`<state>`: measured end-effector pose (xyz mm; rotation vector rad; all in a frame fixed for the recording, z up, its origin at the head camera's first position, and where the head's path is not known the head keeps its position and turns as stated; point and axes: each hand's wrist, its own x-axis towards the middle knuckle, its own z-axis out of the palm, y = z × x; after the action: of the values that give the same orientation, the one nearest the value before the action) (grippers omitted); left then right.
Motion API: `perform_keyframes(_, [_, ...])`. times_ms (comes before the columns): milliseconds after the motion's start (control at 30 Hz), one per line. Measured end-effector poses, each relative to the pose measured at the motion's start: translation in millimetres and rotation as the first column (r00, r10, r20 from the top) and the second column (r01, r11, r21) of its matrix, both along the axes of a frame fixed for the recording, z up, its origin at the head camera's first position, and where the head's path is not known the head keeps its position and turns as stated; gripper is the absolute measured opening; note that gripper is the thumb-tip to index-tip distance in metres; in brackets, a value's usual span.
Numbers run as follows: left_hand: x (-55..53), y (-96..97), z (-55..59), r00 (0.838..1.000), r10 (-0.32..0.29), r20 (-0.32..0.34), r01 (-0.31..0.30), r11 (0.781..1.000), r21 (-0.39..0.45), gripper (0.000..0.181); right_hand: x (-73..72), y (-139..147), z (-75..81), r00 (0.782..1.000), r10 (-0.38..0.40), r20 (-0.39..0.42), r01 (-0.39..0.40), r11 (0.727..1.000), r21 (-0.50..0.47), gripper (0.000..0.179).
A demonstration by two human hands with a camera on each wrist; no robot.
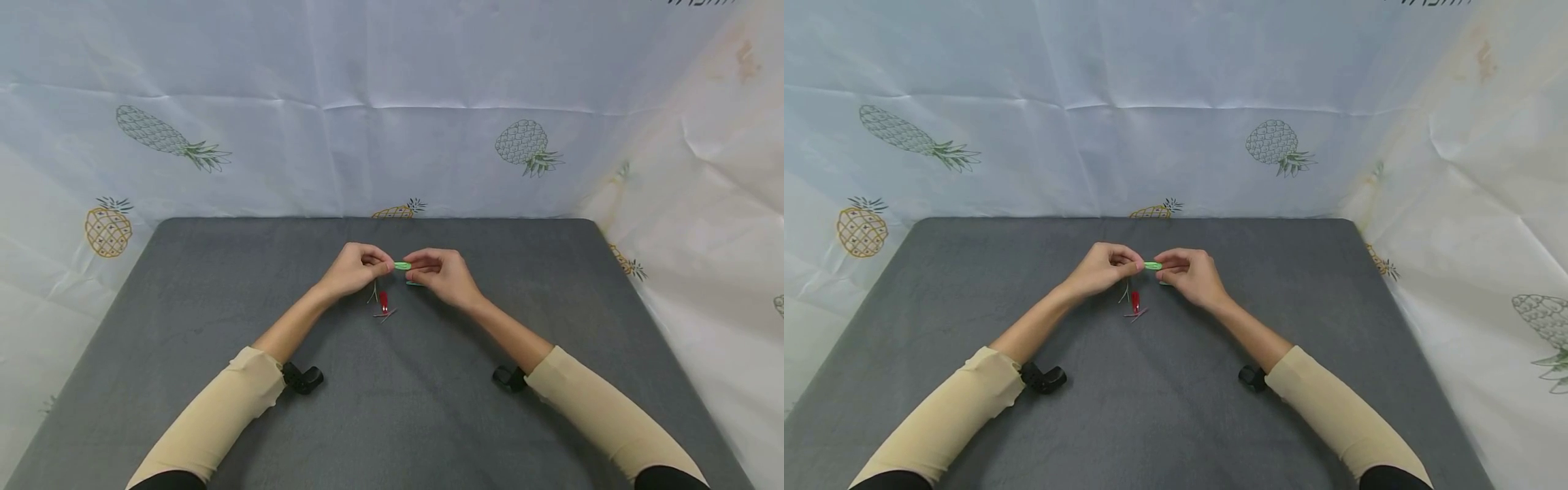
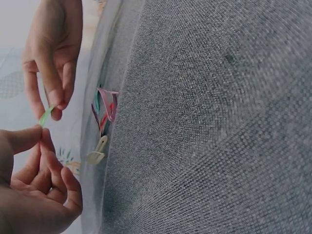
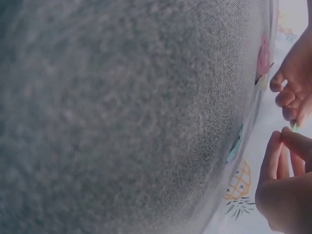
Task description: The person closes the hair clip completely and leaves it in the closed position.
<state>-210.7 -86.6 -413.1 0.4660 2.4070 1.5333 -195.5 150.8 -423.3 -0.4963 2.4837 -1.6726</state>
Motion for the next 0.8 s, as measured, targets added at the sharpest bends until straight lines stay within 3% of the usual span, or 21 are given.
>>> perform_keyframes(267, [-0.9,-0.6,-1.8,0.998,0.031,0.049,-0.032,0.999,0.019,0.023,-1.6,-0.8,2.7,0.997,-0.031,-0.072,0.035,0.998,0.050,0.022])
perform_keyframes(600, [-2.6,-2.6,-4.3,0.999,0.044,-0.010,-0.044,0.999,0.031,0.018,-5.8,-1.0,4.3,0.997,-0.038,-0.063,0.044,0.995,0.092,0.021])
perform_keyframes(800, [-4.7,-3.8,-6.2,0.997,0.035,-0.067,-0.035,0.999,-0.007,0.016,-8.2,-1.9,8.7,0.997,-0.025,-0.072,0.034,0.991,0.131,0.021])
